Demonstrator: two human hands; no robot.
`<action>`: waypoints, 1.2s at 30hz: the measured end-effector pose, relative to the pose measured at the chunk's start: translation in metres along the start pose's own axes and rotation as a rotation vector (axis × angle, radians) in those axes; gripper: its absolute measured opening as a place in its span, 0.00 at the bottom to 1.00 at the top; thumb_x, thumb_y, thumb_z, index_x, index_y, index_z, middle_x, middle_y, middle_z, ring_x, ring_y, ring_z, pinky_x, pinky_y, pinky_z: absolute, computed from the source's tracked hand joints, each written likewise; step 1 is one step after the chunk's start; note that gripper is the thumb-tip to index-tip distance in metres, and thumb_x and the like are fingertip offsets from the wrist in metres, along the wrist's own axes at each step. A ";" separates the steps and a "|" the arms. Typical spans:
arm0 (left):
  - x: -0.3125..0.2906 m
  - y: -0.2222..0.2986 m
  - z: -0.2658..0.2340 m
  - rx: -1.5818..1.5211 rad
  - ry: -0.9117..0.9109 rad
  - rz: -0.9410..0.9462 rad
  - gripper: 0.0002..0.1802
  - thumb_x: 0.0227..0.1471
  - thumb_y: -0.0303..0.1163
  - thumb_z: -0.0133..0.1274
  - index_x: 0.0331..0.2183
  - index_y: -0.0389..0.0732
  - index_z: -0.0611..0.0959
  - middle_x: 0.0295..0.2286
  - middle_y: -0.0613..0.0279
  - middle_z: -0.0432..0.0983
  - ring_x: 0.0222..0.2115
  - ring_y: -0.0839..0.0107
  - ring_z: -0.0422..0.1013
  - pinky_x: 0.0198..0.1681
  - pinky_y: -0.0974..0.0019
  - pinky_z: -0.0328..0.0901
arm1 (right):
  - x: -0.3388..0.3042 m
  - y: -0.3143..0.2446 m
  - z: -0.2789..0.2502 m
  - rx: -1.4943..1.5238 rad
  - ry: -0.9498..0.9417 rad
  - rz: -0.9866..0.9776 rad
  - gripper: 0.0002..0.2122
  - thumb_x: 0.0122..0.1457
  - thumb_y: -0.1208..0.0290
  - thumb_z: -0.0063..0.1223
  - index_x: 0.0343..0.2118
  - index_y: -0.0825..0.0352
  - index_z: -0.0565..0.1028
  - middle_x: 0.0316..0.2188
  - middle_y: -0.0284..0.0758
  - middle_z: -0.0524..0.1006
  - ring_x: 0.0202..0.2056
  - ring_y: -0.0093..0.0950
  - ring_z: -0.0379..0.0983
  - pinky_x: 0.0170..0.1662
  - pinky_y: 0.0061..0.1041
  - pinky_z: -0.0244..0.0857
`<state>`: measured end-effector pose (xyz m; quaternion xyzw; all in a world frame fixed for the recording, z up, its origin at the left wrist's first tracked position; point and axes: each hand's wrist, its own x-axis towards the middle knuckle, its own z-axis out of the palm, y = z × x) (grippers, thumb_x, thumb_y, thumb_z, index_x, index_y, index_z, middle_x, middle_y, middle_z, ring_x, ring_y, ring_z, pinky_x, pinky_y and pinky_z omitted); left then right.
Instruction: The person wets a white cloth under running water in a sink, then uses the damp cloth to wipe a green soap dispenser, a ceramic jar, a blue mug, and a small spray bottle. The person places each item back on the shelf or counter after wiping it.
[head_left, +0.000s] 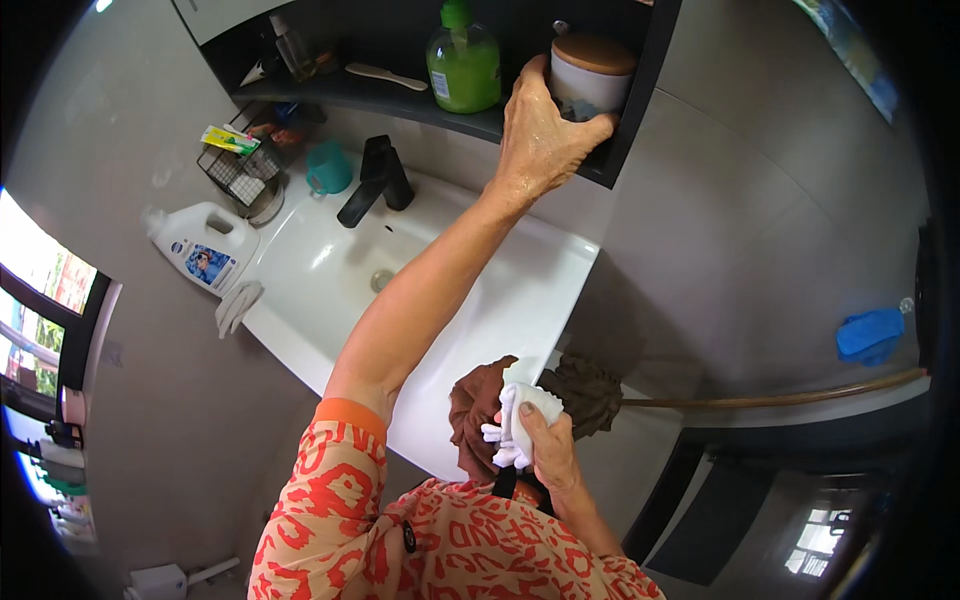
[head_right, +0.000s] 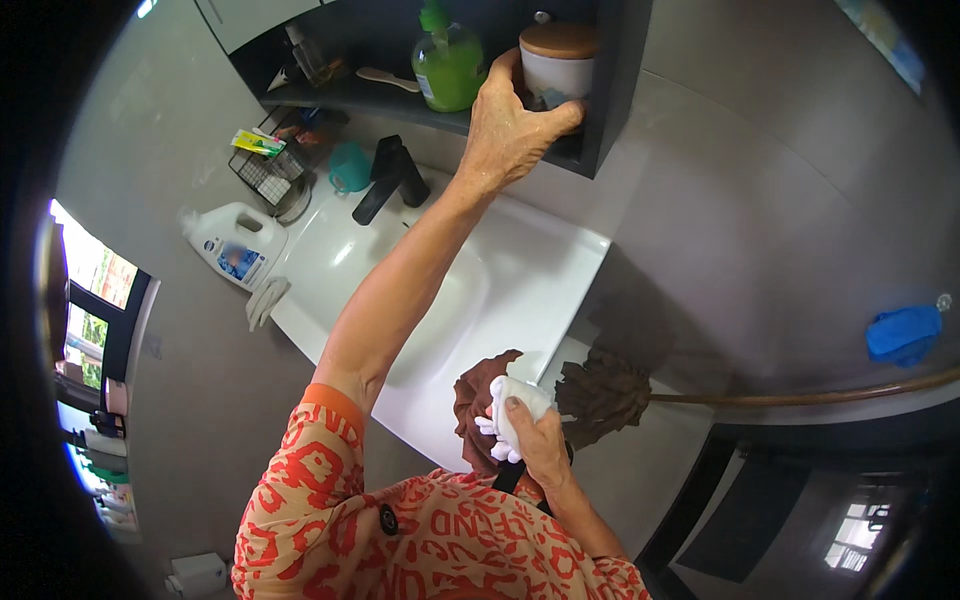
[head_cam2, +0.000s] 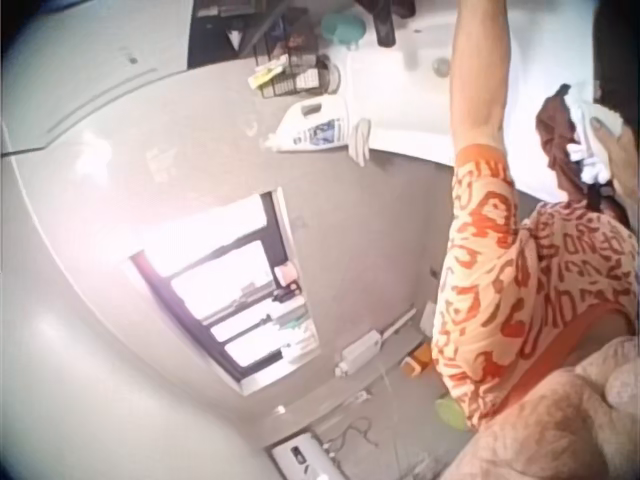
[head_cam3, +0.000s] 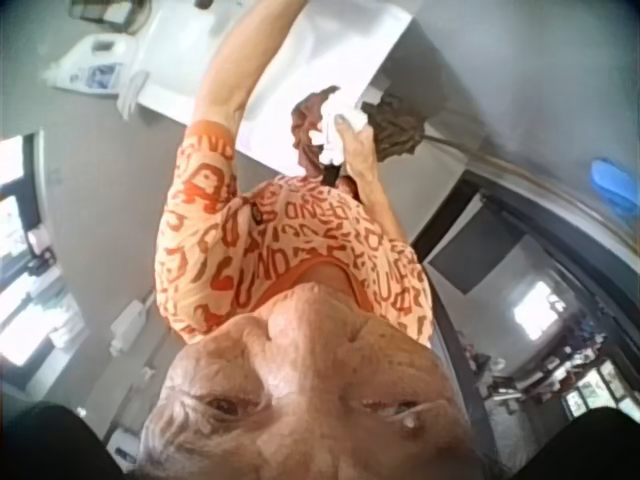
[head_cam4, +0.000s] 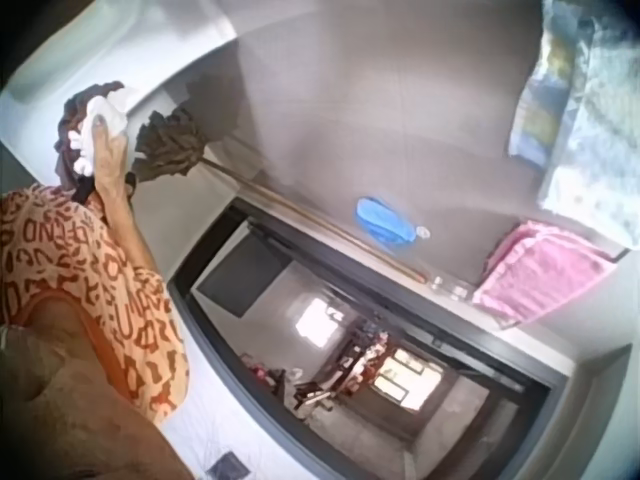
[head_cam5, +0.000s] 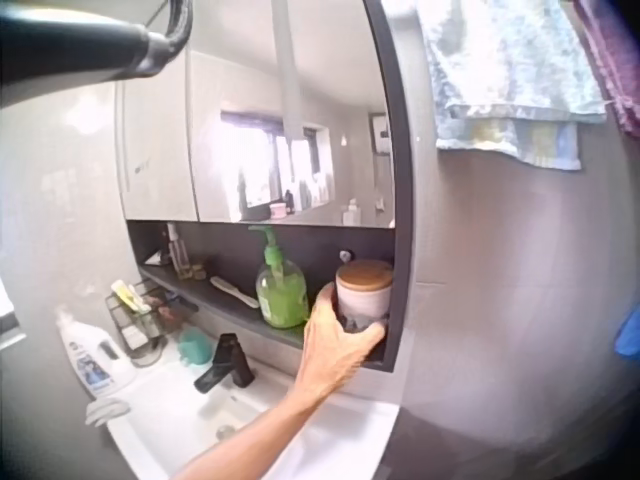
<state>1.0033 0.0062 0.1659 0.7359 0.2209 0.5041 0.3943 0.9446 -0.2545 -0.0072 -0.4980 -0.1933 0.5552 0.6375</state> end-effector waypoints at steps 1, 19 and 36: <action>0.002 0.001 0.000 -0.034 -0.004 0.004 0.44 0.27 0.38 0.63 0.47 0.27 0.66 0.40 0.44 0.69 0.40 0.55 0.69 0.45 0.60 0.64 | -0.001 0.000 -0.001 0.009 0.009 0.003 0.18 0.59 0.62 0.45 0.44 0.71 0.70 0.30 0.37 0.76 0.27 0.21 0.73 0.27 0.17 0.67; -0.160 0.001 -0.079 -0.464 0.070 -0.309 0.37 0.33 0.32 0.64 0.46 0.30 0.68 0.35 0.55 0.74 0.35 0.68 0.72 0.40 0.64 0.68 | 0.005 -0.063 -0.008 0.086 0.137 -0.738 0.24 0.62 0.55 0.36 0.50 0.73 0.63 0.45 0.40 0.69 0.45 0.29 0.68 0.48 0.28 0.61; -0.278 0.013 -0.060 -0.855 0.253 -0.528 0.45 0.38 0.40 0.66 0.54 0.39 0.61 0.46 0.61 0.67 0.47 0.70 0.65 0.52 0.63 0.61 | 0.038 -0.088 0.057 -0.438 -0.456 -0.658 0.23 0.62 0.58 0.38 0.52 0.72 0.63 0.49 0.44 0.68 0.48 0.34 0.65 0.51 0.32 0.52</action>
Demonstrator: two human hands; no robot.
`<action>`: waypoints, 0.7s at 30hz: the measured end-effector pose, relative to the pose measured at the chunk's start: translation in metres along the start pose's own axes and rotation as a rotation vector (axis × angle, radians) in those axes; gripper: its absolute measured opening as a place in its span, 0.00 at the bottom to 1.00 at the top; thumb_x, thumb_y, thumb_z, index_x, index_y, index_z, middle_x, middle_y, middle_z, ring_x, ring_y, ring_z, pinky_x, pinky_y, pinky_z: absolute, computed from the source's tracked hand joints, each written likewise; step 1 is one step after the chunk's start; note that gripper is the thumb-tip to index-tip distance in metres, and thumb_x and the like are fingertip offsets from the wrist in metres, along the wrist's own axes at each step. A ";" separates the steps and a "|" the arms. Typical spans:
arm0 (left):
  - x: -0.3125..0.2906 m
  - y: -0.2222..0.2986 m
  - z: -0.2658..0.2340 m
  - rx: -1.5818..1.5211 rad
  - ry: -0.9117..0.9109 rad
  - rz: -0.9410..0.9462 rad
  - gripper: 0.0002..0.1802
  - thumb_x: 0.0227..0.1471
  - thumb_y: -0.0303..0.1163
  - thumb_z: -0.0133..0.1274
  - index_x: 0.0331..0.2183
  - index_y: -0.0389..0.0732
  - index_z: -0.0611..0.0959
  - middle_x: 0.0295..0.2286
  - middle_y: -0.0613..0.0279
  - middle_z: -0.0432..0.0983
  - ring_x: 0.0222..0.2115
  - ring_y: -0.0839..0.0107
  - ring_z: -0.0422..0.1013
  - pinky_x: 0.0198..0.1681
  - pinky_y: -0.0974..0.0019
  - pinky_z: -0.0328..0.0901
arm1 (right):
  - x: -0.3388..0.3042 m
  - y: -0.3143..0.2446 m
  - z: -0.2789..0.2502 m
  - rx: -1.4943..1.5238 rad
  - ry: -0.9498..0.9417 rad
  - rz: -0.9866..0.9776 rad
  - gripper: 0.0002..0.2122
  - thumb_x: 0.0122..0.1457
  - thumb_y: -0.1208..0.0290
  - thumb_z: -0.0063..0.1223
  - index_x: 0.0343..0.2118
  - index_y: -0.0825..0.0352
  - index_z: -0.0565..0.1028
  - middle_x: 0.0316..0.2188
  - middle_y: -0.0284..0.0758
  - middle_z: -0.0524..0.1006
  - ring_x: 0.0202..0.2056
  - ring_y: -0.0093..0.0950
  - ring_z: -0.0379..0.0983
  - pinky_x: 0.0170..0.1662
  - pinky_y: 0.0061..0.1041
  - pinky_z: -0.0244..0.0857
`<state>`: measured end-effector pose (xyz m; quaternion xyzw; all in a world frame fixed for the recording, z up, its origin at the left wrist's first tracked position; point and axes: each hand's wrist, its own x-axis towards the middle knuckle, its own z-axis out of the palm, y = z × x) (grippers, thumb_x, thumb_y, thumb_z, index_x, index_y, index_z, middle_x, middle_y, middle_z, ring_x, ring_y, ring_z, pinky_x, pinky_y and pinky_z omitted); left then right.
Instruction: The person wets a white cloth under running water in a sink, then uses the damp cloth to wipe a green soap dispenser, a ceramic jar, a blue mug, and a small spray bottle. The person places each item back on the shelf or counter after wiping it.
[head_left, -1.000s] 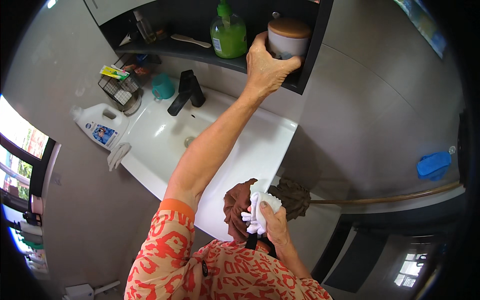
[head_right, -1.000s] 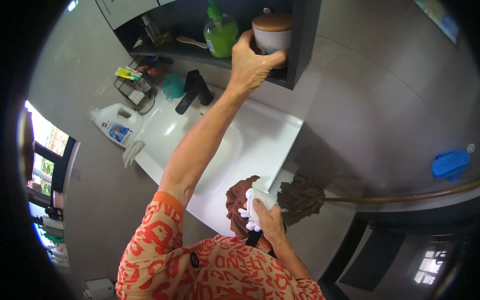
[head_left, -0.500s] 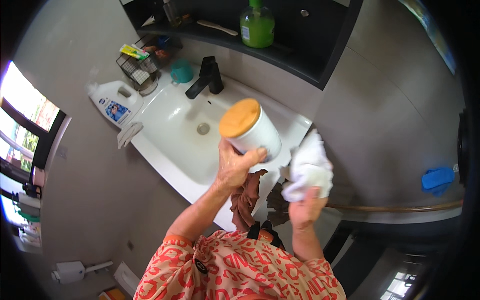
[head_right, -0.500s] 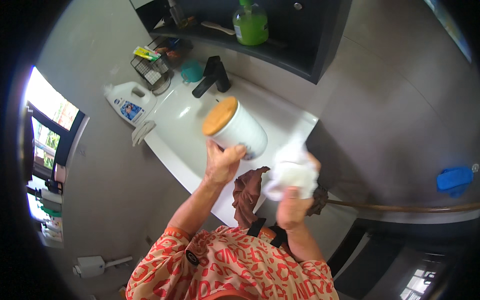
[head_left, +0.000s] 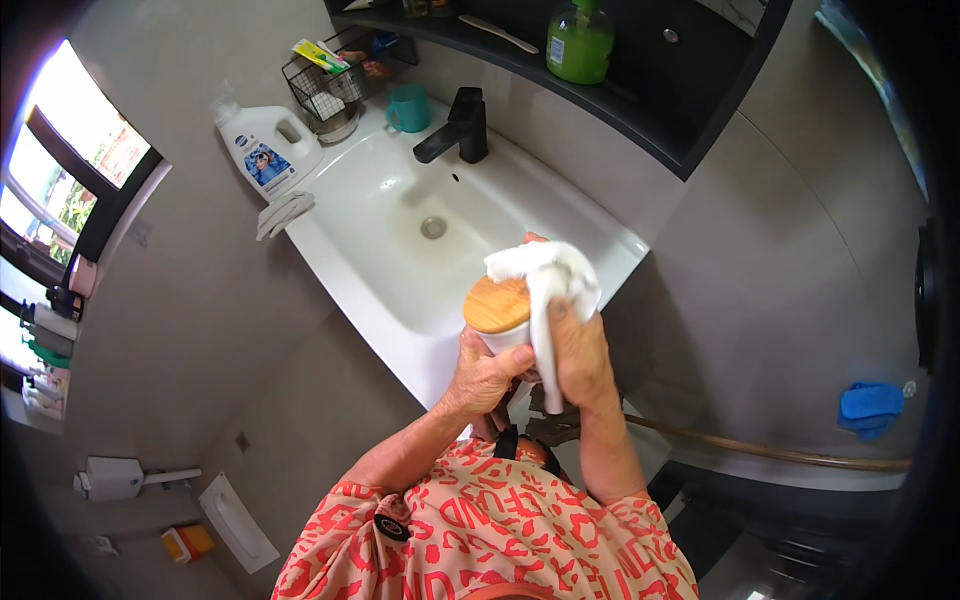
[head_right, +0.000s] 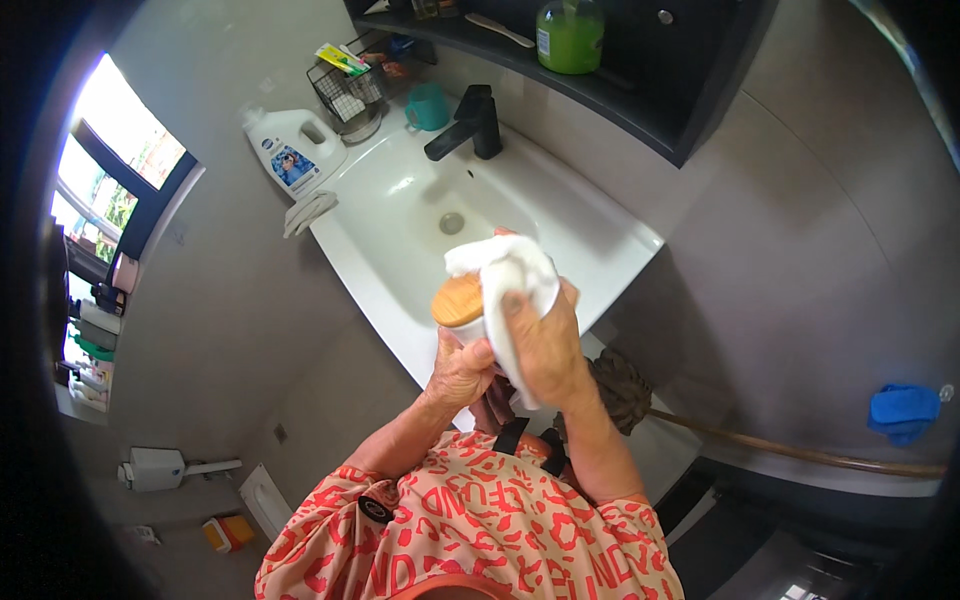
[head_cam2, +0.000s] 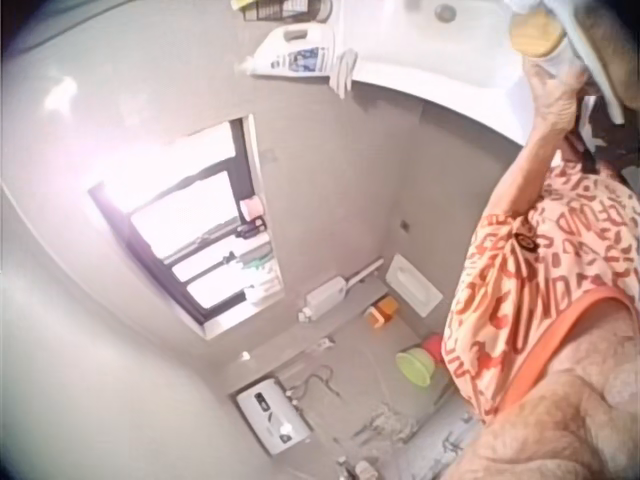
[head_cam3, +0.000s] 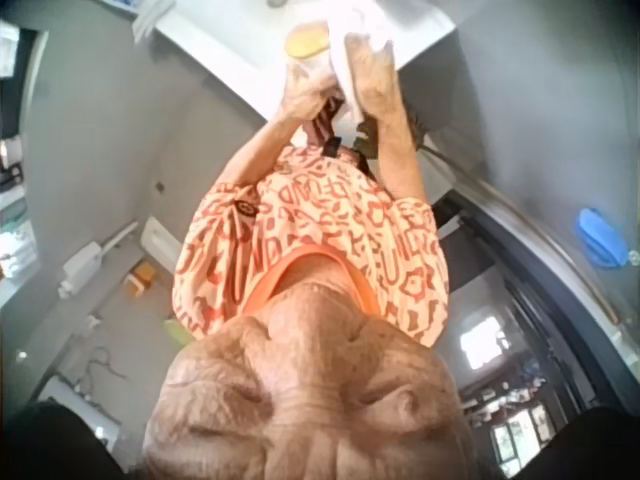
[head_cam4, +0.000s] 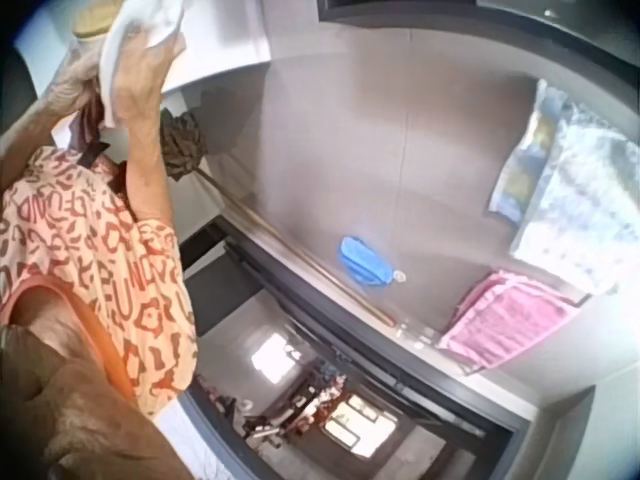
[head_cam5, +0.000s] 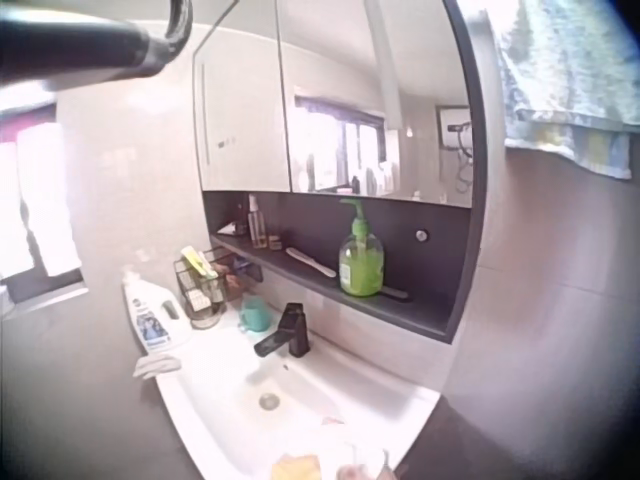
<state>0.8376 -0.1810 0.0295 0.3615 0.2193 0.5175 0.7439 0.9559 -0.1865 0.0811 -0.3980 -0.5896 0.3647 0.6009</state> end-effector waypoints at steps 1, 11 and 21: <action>-0.001 -0.001 0.001 0.012 -0.038 0.049 0.46 0.37 0.40 0.67 0.54 0.38 0.61 0.46 0.61 0.67 0.47 0.70 0.65 0.51 0.63 0.62 | 0.002 -0.006 0.001 0.135 0.065 0.157 0.21 0.63 0.59 0.36 0.49 0.73 0.67 0.44 0.43 0.72 0.42 0.32 0.68 0.49 0.26 0.59; -0.001 0.004 0.004 0.472 -0.075 0.004 0.44 0.33 0.35 0.68 0.50 0.40 0.63 0.42 0.62 0.67 0.43 0.73 0.65 0.47 0.67 0.62 | -0.018 -0.006 -0.014 0.026 0.023 0.006 0.19 0.60 0.64 0.35 0.47 0.72 0.68 0.47 0.42 0.70 0.51 0.35 0.62 0.55 0.30 0.54; -0.002 0.005 -0.004 0.643 -0.195 0.077 0.42 0.33 0.31 0.68 0.49 0.38 0.64 0.44 0.59 0.66 0.45 0.68 0.66 0.46 0.64 0.63 | -0.017 -0.029 -0.031 -0.791 -0.319 -0.338 0.15 0.44 0.69 0.52 0.36 0.67 0.75 0.53 0.27 0.66 0.56 0.41 0.57 0.55 0.42 0.54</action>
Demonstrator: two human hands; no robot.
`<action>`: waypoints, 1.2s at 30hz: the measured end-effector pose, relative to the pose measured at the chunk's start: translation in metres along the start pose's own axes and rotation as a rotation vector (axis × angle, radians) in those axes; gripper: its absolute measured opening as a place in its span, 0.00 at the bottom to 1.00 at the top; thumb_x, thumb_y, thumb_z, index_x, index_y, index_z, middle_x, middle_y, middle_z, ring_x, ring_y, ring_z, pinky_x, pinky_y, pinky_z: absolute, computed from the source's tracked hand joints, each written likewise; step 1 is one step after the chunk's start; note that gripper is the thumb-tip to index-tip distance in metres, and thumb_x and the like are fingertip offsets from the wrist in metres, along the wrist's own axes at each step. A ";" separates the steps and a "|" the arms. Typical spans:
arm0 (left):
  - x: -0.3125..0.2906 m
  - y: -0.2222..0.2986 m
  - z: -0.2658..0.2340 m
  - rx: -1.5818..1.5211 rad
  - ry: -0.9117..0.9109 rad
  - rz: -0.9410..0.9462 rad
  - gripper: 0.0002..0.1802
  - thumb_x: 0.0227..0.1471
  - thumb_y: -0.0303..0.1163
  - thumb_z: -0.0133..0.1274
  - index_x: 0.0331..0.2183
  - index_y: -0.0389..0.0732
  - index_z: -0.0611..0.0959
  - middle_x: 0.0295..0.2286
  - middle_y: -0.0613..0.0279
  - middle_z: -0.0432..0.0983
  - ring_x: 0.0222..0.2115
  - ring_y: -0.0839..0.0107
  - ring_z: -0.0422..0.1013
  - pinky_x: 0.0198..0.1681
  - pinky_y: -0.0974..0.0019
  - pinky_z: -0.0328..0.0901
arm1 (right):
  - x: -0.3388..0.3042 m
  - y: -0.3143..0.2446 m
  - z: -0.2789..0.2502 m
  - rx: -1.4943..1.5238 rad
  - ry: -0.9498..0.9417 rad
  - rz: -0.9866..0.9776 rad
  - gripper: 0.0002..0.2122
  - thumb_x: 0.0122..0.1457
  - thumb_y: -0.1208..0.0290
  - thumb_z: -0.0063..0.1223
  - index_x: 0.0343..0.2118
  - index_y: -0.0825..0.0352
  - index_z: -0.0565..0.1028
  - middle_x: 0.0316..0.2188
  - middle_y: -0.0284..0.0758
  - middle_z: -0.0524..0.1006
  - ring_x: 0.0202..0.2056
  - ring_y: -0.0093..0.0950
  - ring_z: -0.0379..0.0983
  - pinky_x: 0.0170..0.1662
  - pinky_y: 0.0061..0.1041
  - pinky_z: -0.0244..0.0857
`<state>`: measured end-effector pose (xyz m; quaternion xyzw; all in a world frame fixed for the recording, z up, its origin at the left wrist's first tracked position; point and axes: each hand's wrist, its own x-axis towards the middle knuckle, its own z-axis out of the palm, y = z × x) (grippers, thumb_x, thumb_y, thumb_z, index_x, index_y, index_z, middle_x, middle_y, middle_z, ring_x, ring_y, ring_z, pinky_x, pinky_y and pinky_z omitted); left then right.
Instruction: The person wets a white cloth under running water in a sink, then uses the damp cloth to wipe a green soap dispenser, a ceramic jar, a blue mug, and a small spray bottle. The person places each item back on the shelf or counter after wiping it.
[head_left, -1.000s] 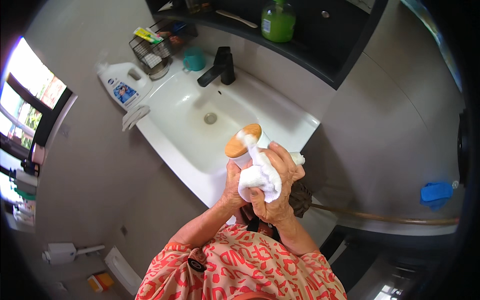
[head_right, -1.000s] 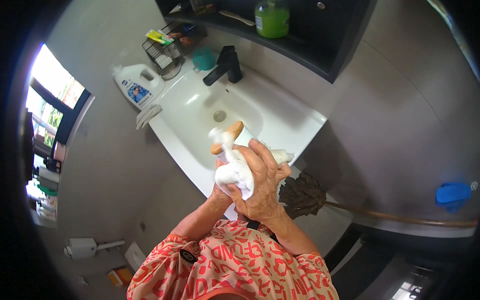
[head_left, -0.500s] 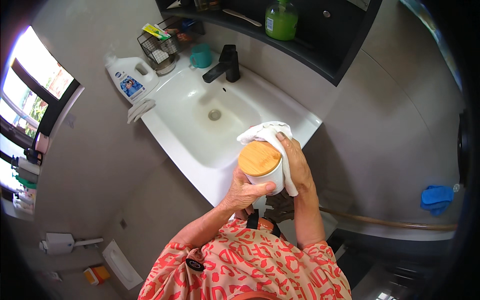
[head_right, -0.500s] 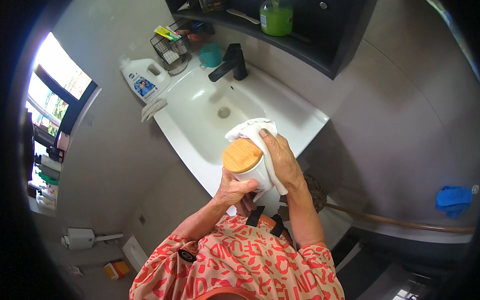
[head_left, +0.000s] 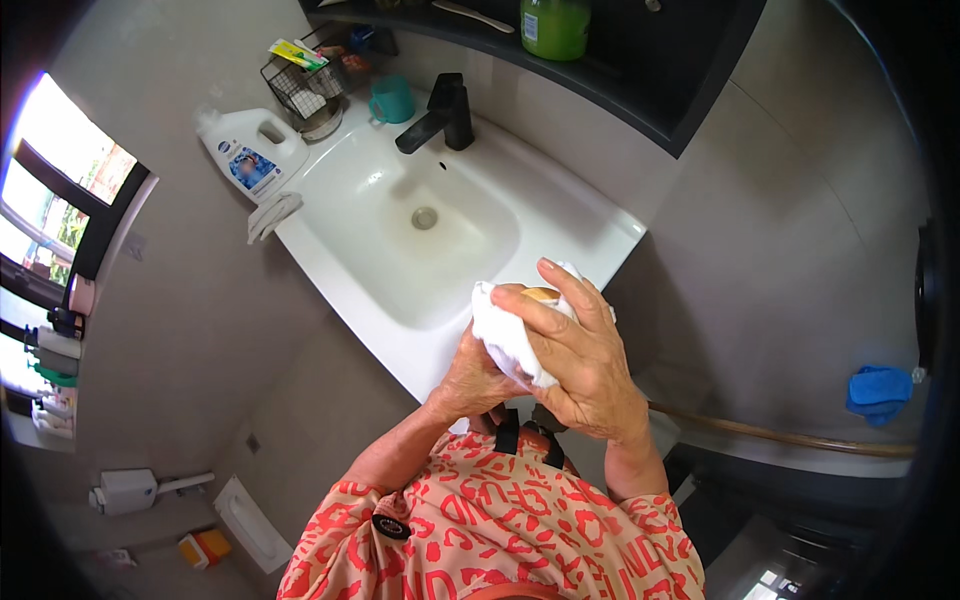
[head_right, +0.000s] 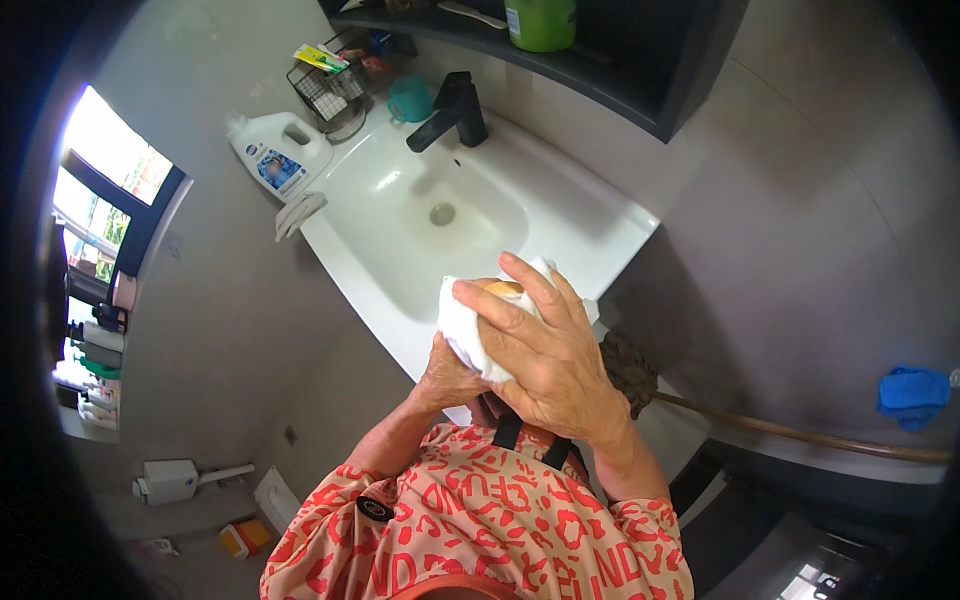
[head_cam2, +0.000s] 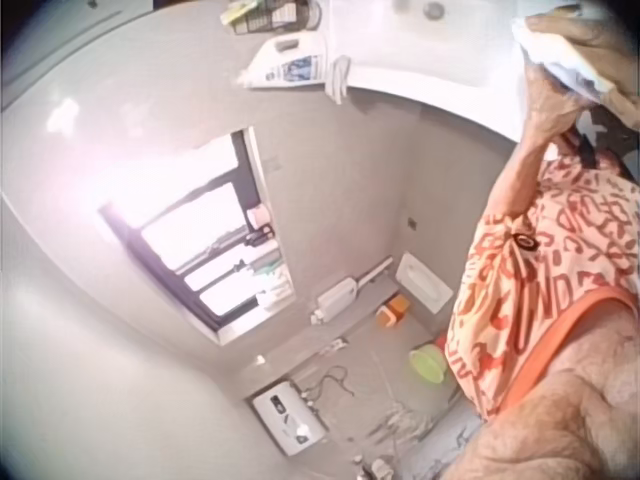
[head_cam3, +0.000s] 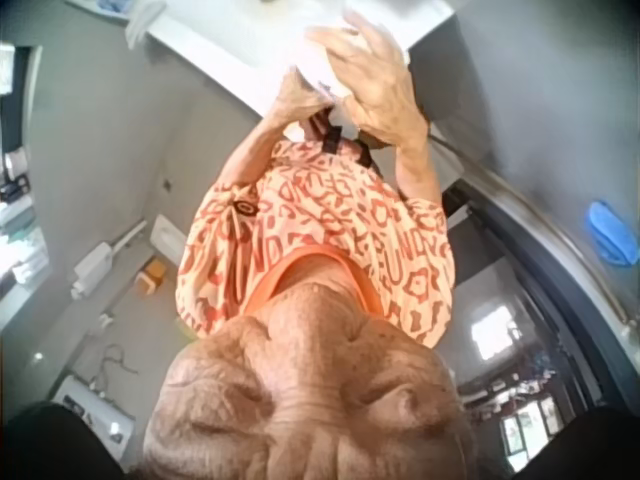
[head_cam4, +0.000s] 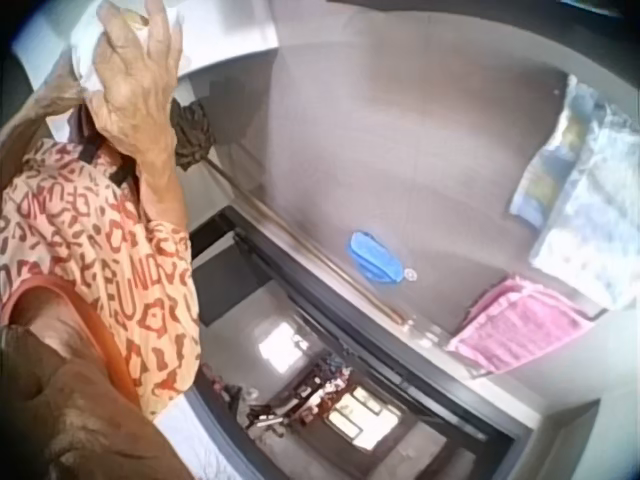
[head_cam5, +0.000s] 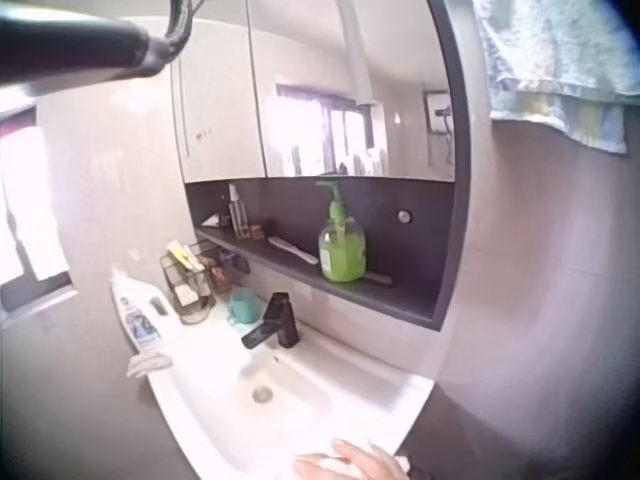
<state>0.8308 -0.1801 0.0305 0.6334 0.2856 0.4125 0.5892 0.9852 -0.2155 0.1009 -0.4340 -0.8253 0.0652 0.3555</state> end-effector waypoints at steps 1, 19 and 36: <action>-0.001 0.000 0.001 -0.027 0.000 -0.025 0.41 0.33 0.32 0.68 0.49 0.38 0.65 0.45 0.58 0.66 0.45 0.68 0.66 0.45 0.64 0.64 | 0.003 0.002 0.001 -0.016 -0.013 0.015 0.15 0.48 0.67 0.50 0.38 0.67 0.75 0.53 0.29 0.67 0.55 0.42 0.57 0.54 0.41 0.55; 0.007 -0.001 -0.002 0.055 0.028 -0.162 0.41 0.32 0.30 0.67 0.48 0.39 0.63 0.41 0.58 0.69 0.43 0.69 0.66 0.47 0.64 0.62 | 0.007 0.049 0.006 0.315 0.404 0.887 0.10 0.51 0.73 0.53 0.37 0.68 0.72 0.24 0.44 0.73 0.28 0.37 0.72 0.31 0.30 0.65; 0.002 -0.016 -0.007 0.211 0.120 -0.123 0.40 0.32 0.33 0.65 0.48 0.37 0.65 0.42 0.50 0.63 0.43 0.57 0.64 0.44 0.58 0.63 | 0.008 0.030 0.027 0.084 0.014 0.022 0.14 0.47 0.73 0.54 0.40 0.57 0.77 0.49 0.26 0.71 0.52 0.36 0.62 0.49 0.32 0.56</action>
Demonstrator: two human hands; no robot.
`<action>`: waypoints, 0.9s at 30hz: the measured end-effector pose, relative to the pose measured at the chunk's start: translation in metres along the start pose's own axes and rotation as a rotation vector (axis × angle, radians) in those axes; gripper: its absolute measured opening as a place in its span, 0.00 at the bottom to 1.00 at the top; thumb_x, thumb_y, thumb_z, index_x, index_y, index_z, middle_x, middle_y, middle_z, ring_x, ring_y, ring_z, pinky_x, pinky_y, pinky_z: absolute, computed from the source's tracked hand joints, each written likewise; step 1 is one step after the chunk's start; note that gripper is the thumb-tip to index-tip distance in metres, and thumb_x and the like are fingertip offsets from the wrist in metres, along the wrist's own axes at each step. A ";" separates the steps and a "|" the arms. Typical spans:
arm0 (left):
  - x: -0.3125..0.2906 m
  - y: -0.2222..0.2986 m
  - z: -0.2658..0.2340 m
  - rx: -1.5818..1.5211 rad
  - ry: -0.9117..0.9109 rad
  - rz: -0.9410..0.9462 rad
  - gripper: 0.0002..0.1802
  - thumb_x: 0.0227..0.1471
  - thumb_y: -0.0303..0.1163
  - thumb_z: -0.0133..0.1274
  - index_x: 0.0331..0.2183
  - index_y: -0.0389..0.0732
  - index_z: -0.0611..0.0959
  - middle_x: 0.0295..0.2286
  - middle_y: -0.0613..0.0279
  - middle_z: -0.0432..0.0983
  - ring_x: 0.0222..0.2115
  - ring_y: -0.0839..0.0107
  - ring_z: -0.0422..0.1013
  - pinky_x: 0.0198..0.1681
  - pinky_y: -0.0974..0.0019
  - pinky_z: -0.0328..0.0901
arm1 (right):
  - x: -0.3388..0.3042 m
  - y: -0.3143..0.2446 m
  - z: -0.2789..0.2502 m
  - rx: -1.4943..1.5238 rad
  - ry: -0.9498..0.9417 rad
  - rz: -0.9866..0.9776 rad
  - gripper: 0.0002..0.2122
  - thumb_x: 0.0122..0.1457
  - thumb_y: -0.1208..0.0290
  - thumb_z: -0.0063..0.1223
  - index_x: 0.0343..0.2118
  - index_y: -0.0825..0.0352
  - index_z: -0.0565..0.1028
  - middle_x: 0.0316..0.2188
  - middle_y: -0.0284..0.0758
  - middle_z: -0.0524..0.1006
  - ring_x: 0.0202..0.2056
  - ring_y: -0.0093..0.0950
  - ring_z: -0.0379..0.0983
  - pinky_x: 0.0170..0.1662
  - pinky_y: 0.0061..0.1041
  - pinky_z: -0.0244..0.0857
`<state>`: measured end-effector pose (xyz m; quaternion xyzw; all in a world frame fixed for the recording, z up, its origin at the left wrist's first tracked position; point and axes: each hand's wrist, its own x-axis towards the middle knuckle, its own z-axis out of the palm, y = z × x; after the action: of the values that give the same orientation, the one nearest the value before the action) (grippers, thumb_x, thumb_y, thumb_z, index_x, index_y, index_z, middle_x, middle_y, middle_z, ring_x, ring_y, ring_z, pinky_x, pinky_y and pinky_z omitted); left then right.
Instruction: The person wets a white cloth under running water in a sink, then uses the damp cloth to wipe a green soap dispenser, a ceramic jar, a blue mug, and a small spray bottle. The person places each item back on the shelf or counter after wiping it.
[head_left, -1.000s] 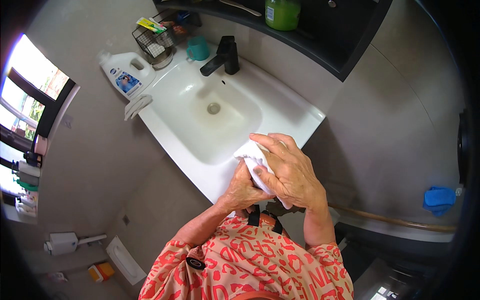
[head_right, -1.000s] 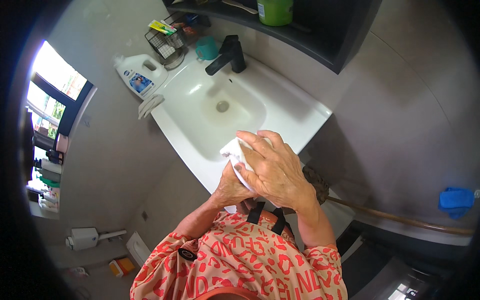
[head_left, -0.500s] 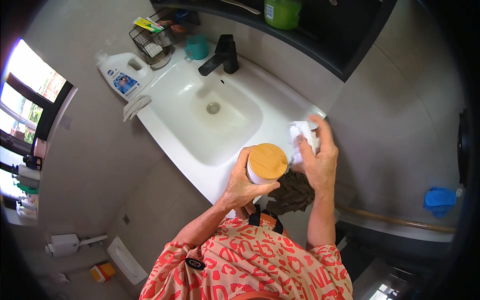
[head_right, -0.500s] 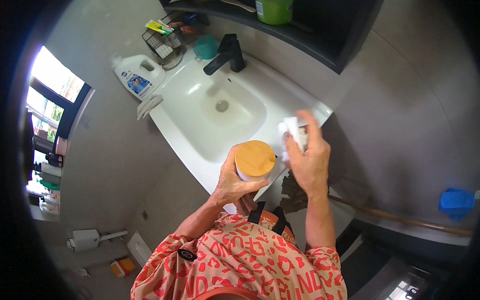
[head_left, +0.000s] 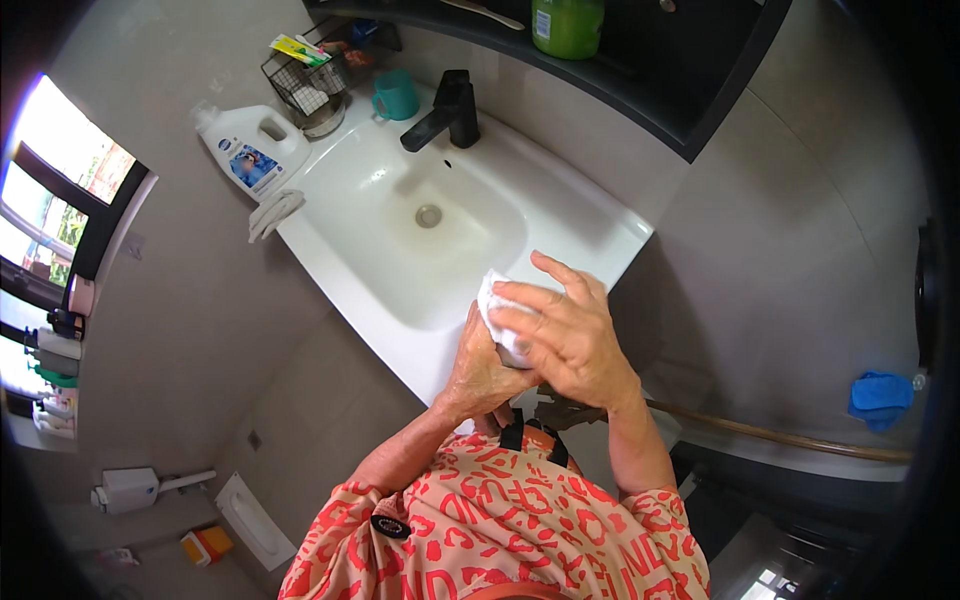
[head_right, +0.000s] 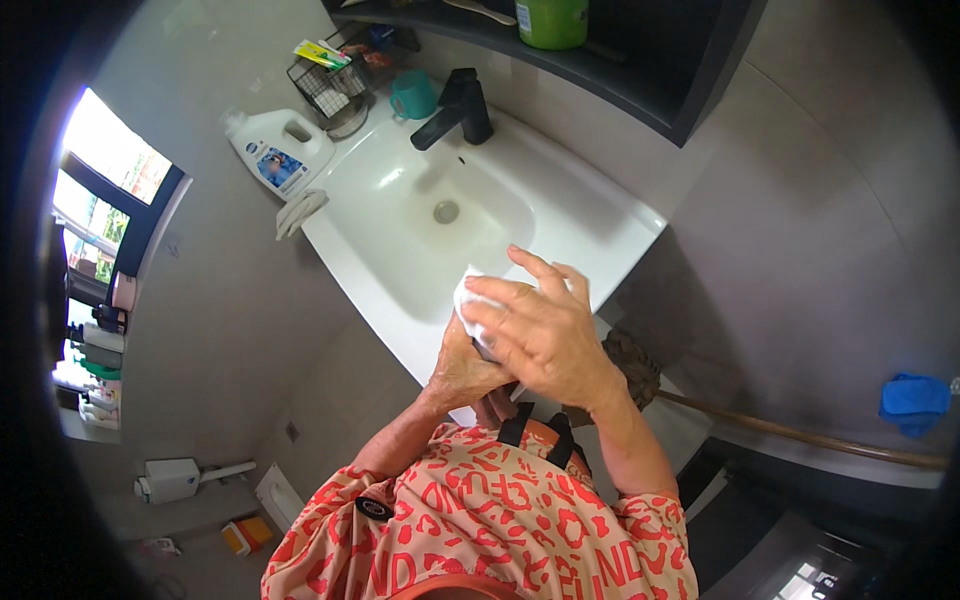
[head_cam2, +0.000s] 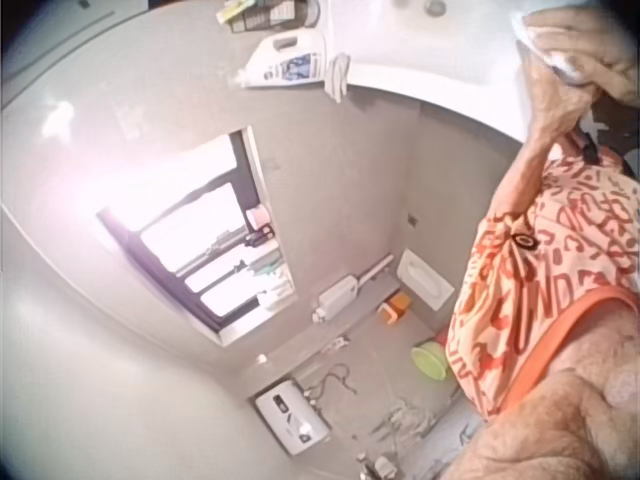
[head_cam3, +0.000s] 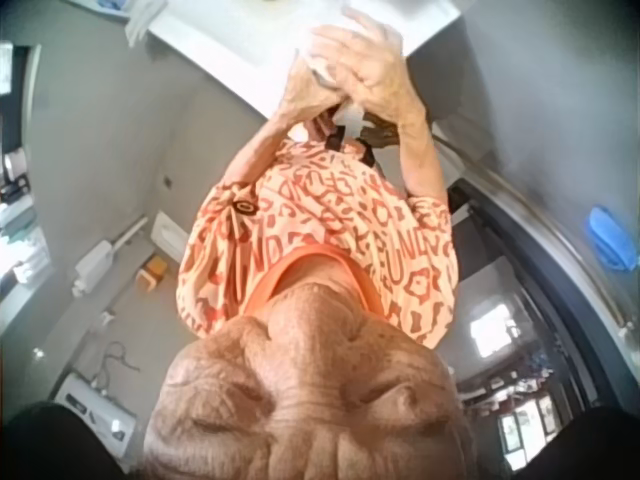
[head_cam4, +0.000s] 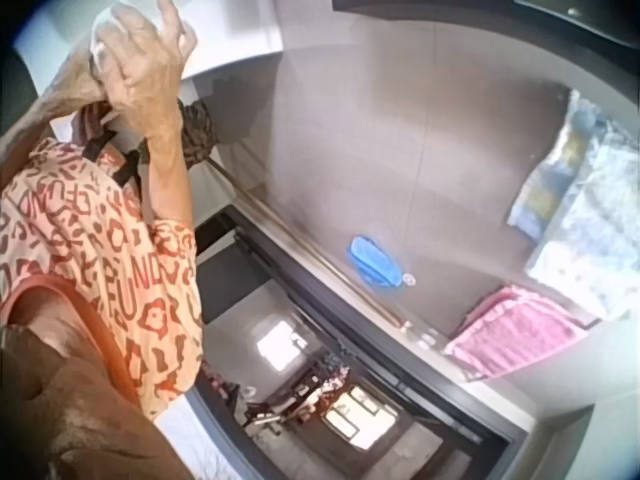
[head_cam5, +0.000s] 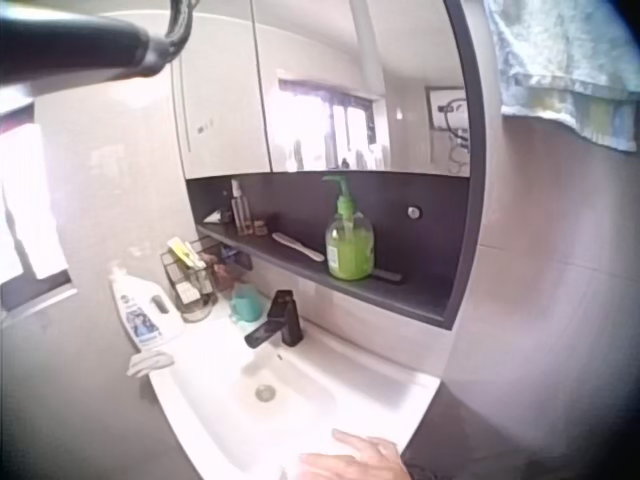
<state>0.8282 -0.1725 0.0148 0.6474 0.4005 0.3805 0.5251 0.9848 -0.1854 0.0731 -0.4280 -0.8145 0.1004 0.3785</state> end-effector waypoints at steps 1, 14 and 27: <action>0.000 0.001 0.002 0.011 0.007 0.025 0.41 0.32 0.33 0.66 0.49 0.36 0.65 0.42 0.50 0.64 0.43 0.57 0.65 0.44 0.59 0.64 | -0.002 0.010 0.003 0.124 0.003 0.030 0.14 0.48 0.74 0.52 0.40 0.58 0.77 0.49 0.27 0.70 0.51 0.37 0.62 0.50 0.31 0.56; 0.012 0.006 -0.006 -0.653 0.142 -0.004 0.46 0.31 0.24 0.65 0.52 0.43 0.57 0.43 0.61 0.64 0.45 0.72 0.65 0.48 0.66 0.63 | -0.015 -0.024 0.038 0.240 0.348 0.094 0.27 0.62 0.56 0.34 0.56 0.74 0.58 0.56 0.48 0.57 0.56 0.44 0.51 0.58 0.38 0.42; -0.002 0.014 -0.008 -0.613 -0.007 0.101 0.50 0.31 0.34 0.69 0.52 0.40 0.55 0.45 0.58 0.63 0.48 0.68 0.62 0.53 0.62 0.58 | -0.016 0.010 0.043 0.735 0.372 0.594 0.16 0.61 0.65 0.42 0.45 0.74 0.68 0.42 0.40 0.70 0.44 0.28 0.64 0.47 0.24 0.58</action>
<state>0.8219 -0.1731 0.0293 0.4792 0.2328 0.5069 0.6777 0.9661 -0.1851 0.0298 -0.4905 -0.4871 0.4058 0.5979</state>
